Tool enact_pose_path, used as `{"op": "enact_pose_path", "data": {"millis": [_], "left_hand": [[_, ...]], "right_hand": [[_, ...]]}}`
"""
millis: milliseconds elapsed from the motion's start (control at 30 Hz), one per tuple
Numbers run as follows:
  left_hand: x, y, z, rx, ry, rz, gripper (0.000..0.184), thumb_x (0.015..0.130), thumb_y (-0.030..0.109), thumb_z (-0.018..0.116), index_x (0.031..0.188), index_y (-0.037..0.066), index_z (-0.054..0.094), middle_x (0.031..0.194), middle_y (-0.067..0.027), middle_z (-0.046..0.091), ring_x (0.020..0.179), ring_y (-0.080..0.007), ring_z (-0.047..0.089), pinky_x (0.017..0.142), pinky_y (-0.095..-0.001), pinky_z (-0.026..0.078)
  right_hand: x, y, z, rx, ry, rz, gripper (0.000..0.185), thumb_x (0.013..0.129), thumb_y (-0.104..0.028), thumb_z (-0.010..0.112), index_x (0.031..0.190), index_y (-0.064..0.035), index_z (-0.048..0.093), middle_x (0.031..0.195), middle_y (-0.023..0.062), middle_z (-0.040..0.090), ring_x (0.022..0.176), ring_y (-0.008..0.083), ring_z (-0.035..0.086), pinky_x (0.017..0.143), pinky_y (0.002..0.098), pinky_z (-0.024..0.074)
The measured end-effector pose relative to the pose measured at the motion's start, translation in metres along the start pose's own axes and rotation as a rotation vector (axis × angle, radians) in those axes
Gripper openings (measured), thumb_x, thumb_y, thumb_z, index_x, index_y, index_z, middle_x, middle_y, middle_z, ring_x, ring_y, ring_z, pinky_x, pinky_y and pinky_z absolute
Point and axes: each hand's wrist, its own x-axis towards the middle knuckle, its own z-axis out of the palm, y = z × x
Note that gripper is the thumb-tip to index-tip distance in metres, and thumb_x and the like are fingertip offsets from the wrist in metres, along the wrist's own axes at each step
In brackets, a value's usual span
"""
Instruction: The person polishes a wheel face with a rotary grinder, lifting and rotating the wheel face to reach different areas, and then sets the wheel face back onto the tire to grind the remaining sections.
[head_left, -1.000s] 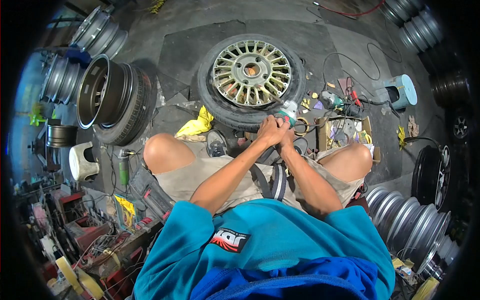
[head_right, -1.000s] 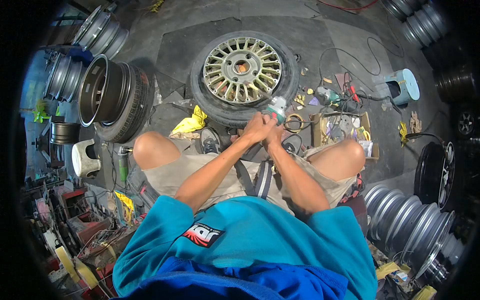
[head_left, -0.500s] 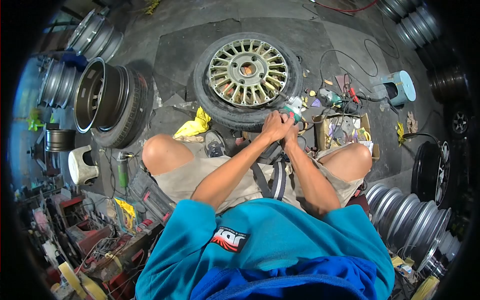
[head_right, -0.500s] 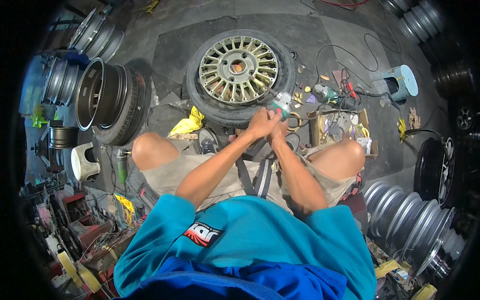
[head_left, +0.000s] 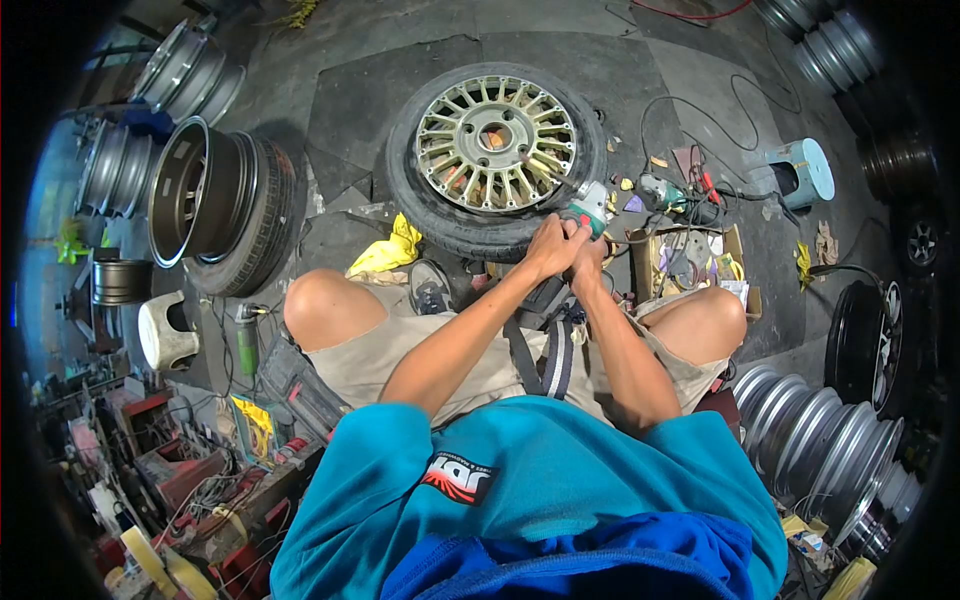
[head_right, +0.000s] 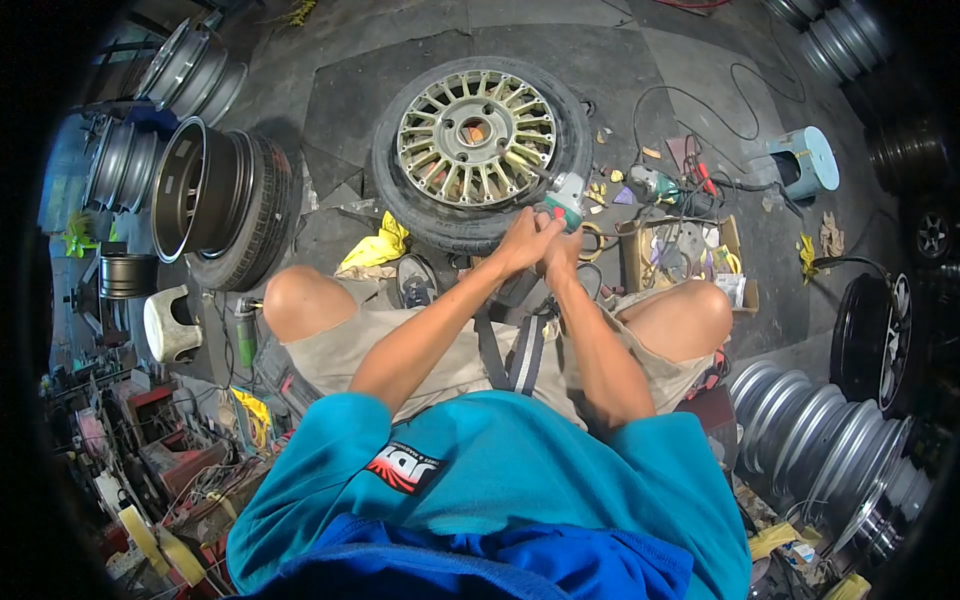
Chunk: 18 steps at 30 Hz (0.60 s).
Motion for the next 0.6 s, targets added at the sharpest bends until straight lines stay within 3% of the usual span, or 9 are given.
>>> {"op": "enact_pose_path", "data": {"millis": [67,100,167,200,267,400,500,567,600], "left_hand": [[-0.019,0.004,0.003,0.001,0.116,-0.079,0.08,0.087,0.059,0.064,0.115,-0.015,0.055,0.125,-0.04,0.058,0.123,-0.0494,0.057,0.106,-0.0494,0.044],[-0.02,0.004,0.002,0.001,0.116,-0.08,0.08,0.087,0.059,0.064,0.115,-0.015,0.055,0.125,-0.04,0.058,0.123,-0.0494,0.057,0.106,-0.0494,0.044],[-0.022,0.004,0.003,0.025,0.128,-0.091,0.081,0.087,0.058,0.064,0.117,-0.016,0.055,0.127,-0.0405,0.057,0.122,-0.0497,0.057,0.105,-0.0495,0.045],[-0.019,0.005,0.003,0.022,0.13,-0.092,0.081,0.087,0.058,0.064,0.117,-0.016,0.055,0.127,-0.0405,0.057,0.122,-0.0497,0.057,0.105,-0.0495,0.045],[-0.005,0.011,0.0,0.049,0.061,-0.05,0.085,0.086,0.059,0.064,0.121,-0.018,0.054,0.129,-0.0405,0.057,0.124,-0.0498,0.057,0.105,-0.0489,0.045],[0.027,0.013,0.001,0.088,0.035,-0.035,0.091,0.084,0.06,0.063,0.125,-0.02,0.052,0.132,-0.0403,0.057,0.127,-0.049,0.056,0.107,-0.0479,0.045],[0.031,0.013,0.0,0.106,0.007,-0.042,0.094,0.084,0.062,0.062,0.129,-0.02,0.051,0.136,-0.04,0.055,0.129,-0.0491,0.055,0.109,-0.0479,0.044],[0.028,0.015,-0.014,0.163,-0.073,-0.044,0.1,0.085,0.067,0.059,0.137,-0.019,0.048,0.14,-0.04,0.052,0.133,-0.0491,0.052,0.112,-0.0473,0.041],[0.026,0.018,-0.028,0.268,-0.269,-0.046,0.106,0.086,0.073,0.058,0.138,-0.019,0.047,0.141,-0.0401,0.052,0.132,-0.0474,0.053,0.111,-0.0463,0.042]], "right_hand": [[0.007,0.021,-0.014,0.11,-0.286,0.084,0.043,0.09,-0.031,0.078,0.117,-0.0012,0.062,0.101,0.0067,0.068,0.084,0.0192,0.066,0.073,0.0364,0.0543],[0.029,0.054,-0.017,0.11,-0.286,0.085,0.043,0.09,-0.031,0.078,0.117,-0.0012,0.062,0.101,0.0067,0.068,0.084,0.0192,0.066,0.073,0.0364,0.0543],[0.077,0.128,-0.019,-0.014,-0.191,-0.196,0.075,0.093,-0.071,0.055,0.109,0.0009,0.071,0.103,0.0242,0.073,0.091,0.0349,0.067,0.079,0.0487,0.0517],[0.064,0.104,-0.017,-0.017,-0.193,-0.196,0.075,0.093,-0.071,0.055,0.109,0.0009,0.071,0.103,0.0242,0.073,0.091,0.0349,0.067,0.079,0.0487,0.0517],[0.015,0.01,-0.007,-0.012,-0.173,0.129,0.037,0.086,-0.025,0.081,0.111,-0.003,0.064,0.098,0.006,0.069,0.081,0.0177,0.065,0.072,0.035,0.0536],[0.0,-0.04,0.005,0.131,-0.164,0.165,0.033,0.088,-0.025,0.077,0.111,-0.0052,0.064,0.097,0.0039,0.068,0.081,0.0162,0.065,0.072,0.0343,0.0538],[0.014,-0.017,0.003,0.226,-0.199,0.125,0.03,0.09,-0.025,0.076,0.11,-0.0062,0.064,0.096,0.0022,0.067,0.081,0.0157,0.065,0.071,0.0341,0.0538],[0.023,-0.004,-0.001,0.214,-0.216,0.157,0.032,0.09,-0.028,0.075,0.112,-0.0063,0.064,0.099,0.0024,0.068,0.086,0.0168,0.066,0.075,0.0349,0.0545],[0.019,0.0,-0.005,0.22,-0.275,0.15,0.037,0.091,-0.031,0.076,0.117,-0.0071,0.065,0.107,0.0047,0.069,0.095,0.018,0.066,0.086,0.035,0.0522]]}}
